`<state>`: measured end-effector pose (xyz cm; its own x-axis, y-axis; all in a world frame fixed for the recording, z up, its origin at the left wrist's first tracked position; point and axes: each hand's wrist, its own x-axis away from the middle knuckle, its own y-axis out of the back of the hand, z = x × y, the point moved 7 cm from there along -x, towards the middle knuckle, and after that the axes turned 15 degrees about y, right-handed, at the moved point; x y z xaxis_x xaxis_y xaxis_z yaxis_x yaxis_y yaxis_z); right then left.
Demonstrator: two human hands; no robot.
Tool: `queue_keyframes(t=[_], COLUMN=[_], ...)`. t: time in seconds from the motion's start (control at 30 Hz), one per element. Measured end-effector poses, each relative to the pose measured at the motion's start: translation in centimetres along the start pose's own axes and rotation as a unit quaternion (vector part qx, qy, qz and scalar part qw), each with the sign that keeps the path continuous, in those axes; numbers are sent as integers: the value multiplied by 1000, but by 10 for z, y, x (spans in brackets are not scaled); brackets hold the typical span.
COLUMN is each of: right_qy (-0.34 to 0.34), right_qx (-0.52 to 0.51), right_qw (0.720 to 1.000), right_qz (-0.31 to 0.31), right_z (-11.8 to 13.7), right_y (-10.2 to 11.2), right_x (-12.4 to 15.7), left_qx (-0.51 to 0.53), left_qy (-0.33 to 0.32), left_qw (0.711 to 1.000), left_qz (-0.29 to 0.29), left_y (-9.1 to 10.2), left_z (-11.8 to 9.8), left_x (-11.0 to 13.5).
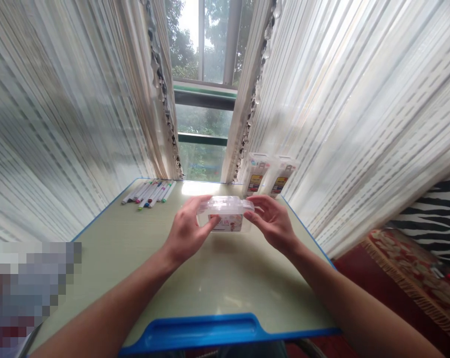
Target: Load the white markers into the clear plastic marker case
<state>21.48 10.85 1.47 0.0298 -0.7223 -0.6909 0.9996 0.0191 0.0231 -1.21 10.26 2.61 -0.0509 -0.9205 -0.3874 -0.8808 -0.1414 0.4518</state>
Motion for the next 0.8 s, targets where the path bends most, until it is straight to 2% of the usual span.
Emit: queue_keyframes(t=[0.3,0.43,0.6,0.8], right_qy=[7,15,35,32], right_qx=[36,65,101,55], right_qw=[998,996,993,994], right_qz=[50,57,55,91], right_z=[1,5,15,21], right_y=[-3,-5,-8,-19], right_x=[2,5,10,13], left_qx=[-19,-28,-29,20], left_qy=[8,18,69,141], left_qw=[1000,999,996,990], left_qz=[4,-26,-56,-13], left_y=[-4,-1,6,-2], left_z=[-5,-4,3,11], left_x=[6,5,3,4])
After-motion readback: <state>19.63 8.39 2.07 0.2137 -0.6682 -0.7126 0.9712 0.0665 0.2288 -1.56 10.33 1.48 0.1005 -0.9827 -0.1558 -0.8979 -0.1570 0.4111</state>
